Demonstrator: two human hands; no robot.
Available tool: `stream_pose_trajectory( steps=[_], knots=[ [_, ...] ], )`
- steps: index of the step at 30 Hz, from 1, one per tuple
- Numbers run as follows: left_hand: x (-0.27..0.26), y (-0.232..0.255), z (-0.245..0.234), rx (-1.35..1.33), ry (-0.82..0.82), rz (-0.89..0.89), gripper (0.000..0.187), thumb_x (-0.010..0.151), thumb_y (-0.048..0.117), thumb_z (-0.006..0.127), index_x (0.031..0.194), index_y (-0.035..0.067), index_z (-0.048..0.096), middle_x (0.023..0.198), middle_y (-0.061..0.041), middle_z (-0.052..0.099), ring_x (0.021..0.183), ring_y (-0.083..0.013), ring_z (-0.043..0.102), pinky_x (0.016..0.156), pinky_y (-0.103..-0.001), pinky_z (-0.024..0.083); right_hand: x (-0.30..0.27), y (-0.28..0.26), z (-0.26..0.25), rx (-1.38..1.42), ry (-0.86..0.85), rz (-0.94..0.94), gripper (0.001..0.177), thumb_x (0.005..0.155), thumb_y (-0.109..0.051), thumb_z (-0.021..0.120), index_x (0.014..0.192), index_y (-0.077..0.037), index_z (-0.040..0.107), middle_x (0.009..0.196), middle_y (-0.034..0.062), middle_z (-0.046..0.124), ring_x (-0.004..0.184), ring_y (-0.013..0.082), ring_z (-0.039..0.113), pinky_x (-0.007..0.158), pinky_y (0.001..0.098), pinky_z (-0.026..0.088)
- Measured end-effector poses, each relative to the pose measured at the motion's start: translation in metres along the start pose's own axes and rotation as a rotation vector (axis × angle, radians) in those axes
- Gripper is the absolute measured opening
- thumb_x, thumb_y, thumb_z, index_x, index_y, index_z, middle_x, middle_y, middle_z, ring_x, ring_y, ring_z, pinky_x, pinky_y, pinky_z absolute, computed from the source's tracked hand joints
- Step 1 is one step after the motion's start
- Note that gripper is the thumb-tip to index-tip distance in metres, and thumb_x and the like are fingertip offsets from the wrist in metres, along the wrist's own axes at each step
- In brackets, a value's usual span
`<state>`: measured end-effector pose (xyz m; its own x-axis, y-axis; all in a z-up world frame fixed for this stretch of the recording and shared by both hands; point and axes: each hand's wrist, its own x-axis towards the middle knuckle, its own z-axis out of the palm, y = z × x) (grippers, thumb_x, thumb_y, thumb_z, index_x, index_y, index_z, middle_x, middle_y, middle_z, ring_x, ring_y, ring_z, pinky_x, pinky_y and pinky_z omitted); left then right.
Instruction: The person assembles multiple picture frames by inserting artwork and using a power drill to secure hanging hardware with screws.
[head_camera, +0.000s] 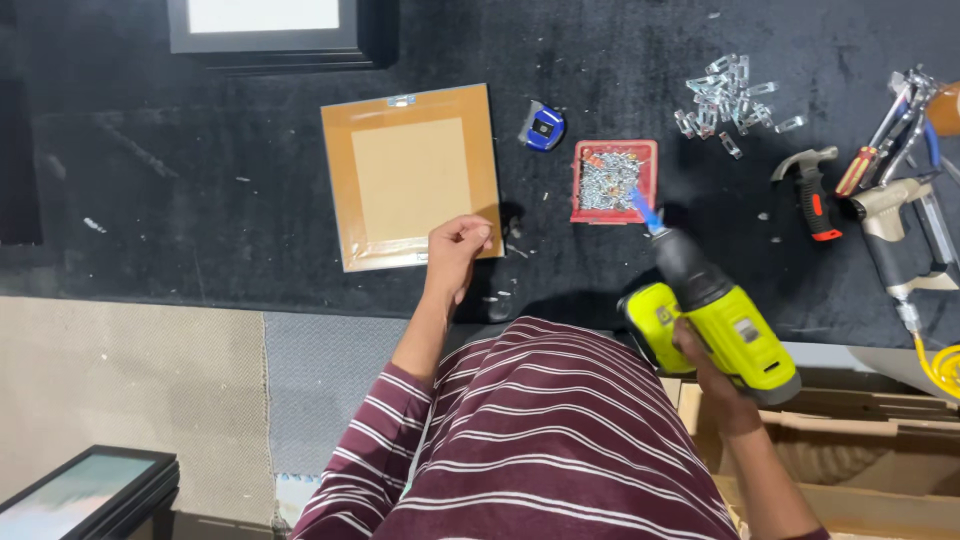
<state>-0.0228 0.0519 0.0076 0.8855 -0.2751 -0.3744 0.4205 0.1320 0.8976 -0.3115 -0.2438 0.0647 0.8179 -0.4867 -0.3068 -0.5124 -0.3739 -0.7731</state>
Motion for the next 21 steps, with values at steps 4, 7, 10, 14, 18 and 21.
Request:
stream_pose_trajectory(
  steps=[4,7,10,14,18,21],
  knots=[
    [-0.013,0.022,-0.012,-0.244,-0.112,0.079,0.018,0.093,-0.005,0.067,0.11,-0.001,0.075,0.09,-0.012,0.066,0.078,-0.0138,0.068,0.076,-0.025,0.062,0.004,-0.023,0.03,0.014,-0.048,-0.128,0.023,0.098,-0.012,0.065,0.112,0.005,0.072,0.107,0.0327,0.07,0.108,0.0434,0.067,0.095,0.0497,0.053],
    [-0.017,0.036,-0.034,-0.285,-0.217,0.145,0.023,0.094,-0.005,0.067,0.115,-0.001,0.074,0.093,-0.014,0.065,0.081,-0.0155,0.068,0.077,-0.025,0.062,0.005,-0.042,0.049,0.019,-0.085,-0.225,0.022,0.096,-0.012,0.066,0.11,0.004,0.073,0.106,0.0305,0.071,0.105,0.0423,0.068,0.092,0.0485,0.054],
    [-0.026,0.066,-0.058,-0.262,-0.308,0.182,0.027,0.092,-0.006,0.068,0.118,-0.003,0.072,0.09,-0.016,0.066,0.079,-0.0183,0.07,0.075,-0.028,0.064,0.009,-0.065,0.071,0.027,-0.119,-0.327,0.021,0.094,-0.012,0.068,0.108,0.003,0.073,0.104,0.0284,0.072,0.102,0.0412,0.069,0.089,0.0473,0.055],
    [-0.03,0.098,-0.096,-0.221,-0.325,0.142,0.032,0.081,-0.011,0.075,0.112,-0.006,0.07,0.086,-0.014,0.07,0.076,-0.0195,0.074,0.071,-0.03,0.065,0.012,-0.097,0.102,0.035,-0.152,-0.454,0.021,0.091,-0.013,0.069,0.105,0.001,0.074,0.101,0.0255,0.073,0.098,0.0397,0.071,0.084,0.0457,0.056],
    [-0.028,0.127,-0.135,-0.162,-0.332,0.156,0.022,0.082,-0.01,0.075,0.102,-0.004,0.072,0.084,-0.012,0.072,0.078,-0.0182,0.075,0.071,-0.028,0.064,0.015,-0.125,0.134,0.045,-0.18,-0.571,0.02,0.088,-0.013,0.071,0.103,0.0,0.074,0.099,0.0227,0.075,0.094,0.0383,0.072,0.08,0.0441,0.057],
    [-0.025,0.147,-0.16,-0.07,-0.385,0.193,0.017,0.084,-0.009,0.074,0.099,0.0,0.076,0.081,-0.01,0.074,0.078,-0.0108,0.07,0.072,-0.026,0.061,0.011,-0.15,0.156,0.052,-0.201,-0.651,0.019,0.086,-0.013,0.072,0.101,-0.001,0.075,0.097,0.0205,0.076,0.091,0.0372,0.074,0.077,0.0429,0.058]
  ],
)
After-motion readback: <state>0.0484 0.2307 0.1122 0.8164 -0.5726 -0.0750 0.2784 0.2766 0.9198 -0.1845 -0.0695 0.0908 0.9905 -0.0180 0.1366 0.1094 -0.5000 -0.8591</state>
